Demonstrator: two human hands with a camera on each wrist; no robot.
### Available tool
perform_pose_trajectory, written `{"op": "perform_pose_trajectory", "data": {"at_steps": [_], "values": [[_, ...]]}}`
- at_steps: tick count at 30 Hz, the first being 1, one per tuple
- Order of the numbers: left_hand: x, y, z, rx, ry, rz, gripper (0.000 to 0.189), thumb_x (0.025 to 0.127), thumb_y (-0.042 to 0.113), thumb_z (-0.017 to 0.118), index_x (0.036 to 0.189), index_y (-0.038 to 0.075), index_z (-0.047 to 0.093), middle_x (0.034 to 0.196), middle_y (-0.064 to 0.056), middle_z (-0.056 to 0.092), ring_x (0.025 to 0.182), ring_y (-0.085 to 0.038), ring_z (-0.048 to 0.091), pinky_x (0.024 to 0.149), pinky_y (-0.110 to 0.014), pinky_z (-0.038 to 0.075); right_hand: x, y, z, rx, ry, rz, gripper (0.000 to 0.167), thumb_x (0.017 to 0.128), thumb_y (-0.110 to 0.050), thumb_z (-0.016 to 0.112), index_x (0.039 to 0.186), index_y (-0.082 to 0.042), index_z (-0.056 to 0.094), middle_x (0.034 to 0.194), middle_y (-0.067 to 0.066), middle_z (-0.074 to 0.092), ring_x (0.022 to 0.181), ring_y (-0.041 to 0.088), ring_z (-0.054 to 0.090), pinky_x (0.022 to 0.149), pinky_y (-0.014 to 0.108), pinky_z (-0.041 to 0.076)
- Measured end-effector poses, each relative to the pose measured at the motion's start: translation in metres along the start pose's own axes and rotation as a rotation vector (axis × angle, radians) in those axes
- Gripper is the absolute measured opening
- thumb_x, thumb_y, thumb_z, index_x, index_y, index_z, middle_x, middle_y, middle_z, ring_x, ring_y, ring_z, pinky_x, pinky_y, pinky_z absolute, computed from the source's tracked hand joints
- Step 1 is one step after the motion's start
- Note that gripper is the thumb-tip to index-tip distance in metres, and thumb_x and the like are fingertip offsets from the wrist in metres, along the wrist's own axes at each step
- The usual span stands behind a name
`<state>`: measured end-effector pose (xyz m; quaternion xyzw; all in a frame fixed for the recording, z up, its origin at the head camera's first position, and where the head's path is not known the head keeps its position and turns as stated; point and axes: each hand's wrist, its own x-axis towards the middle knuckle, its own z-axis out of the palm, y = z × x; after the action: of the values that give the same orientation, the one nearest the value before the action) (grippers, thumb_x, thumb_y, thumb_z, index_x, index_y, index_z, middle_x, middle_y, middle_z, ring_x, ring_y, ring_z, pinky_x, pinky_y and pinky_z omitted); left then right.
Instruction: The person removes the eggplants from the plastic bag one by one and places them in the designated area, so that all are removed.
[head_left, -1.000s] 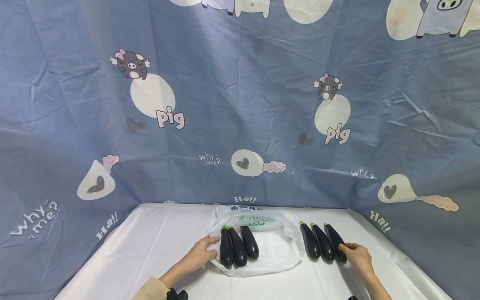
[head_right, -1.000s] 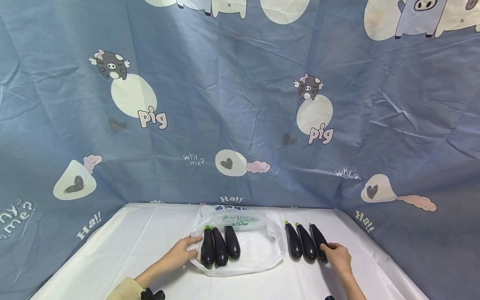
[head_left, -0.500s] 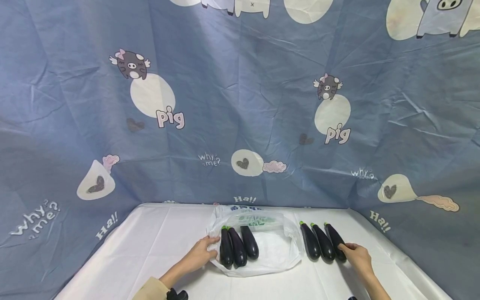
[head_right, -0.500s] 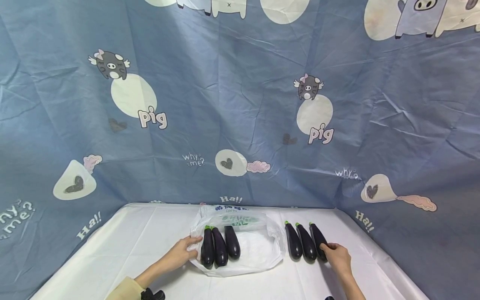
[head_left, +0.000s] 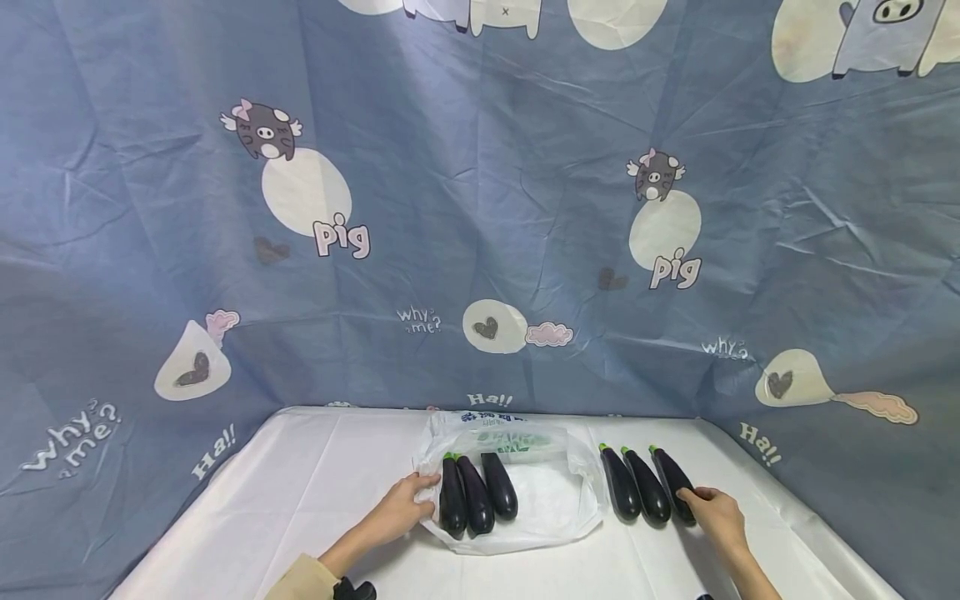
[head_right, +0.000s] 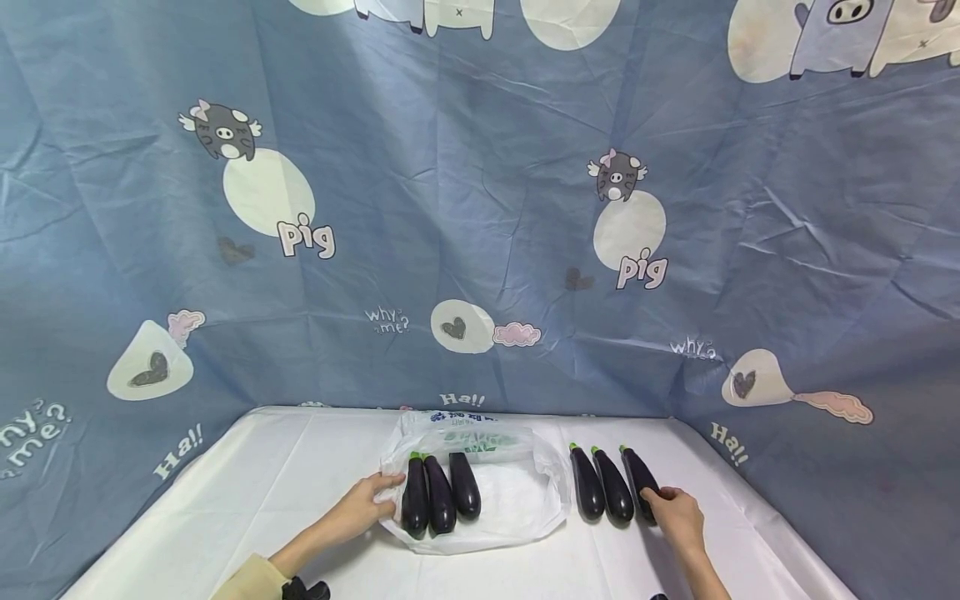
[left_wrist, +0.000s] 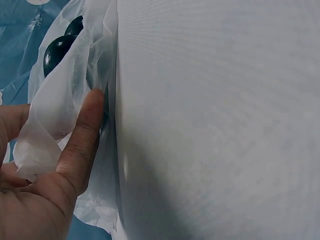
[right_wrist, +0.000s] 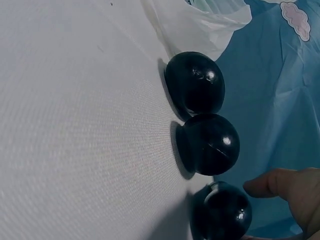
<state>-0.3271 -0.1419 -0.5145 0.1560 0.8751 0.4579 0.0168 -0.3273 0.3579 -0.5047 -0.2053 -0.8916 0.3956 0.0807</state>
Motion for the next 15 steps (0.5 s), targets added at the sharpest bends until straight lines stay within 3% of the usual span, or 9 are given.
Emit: {"op": "perform_pose_trajectory", "data": {"at_steps": [8, 15], "values": [[-0.0003, 0.0002, 0.0005, 0.008, 0.004, 0.002, 0.059, 0.073, 0.008, 0.061, 0.130, -0.008, 0.054, 0.136, -0.026, 0.053, 0.136, -0.056, 0.027, 0.108, -0.069, 0.020, -0.0004, 0.0022, -0.0008, -0.005, 0.006, 0.008, 0.076, 0.087, -0.046, 0.060, 0.126, 0.018, 0.048, 0.125, 0.038, 0.052, 0.110, 0.053, 0.052, 0.090, 0.058, 0.046], [-0.0007, 0.0014, -0.0006, 0.009, 0.017, 0.007, 0.059, 0.073, 0.008, 0.060, 0.129, -0.009, 0.055, 0.136, -0.030, 0.051, 0.134, -0.058, 0.029, 0.108, -0.068, 0.022, -0.0007, -0.0033, -0.0009, -0.004, 0.031, 0.015, 0.072, 0.088, -0.041, 0.060, 0.128, 0.017, 0.046, 0.125, 0.038, 0.051, 0.112, 0.052, 0.052, 0.092, 0.058, 0.046]]}}
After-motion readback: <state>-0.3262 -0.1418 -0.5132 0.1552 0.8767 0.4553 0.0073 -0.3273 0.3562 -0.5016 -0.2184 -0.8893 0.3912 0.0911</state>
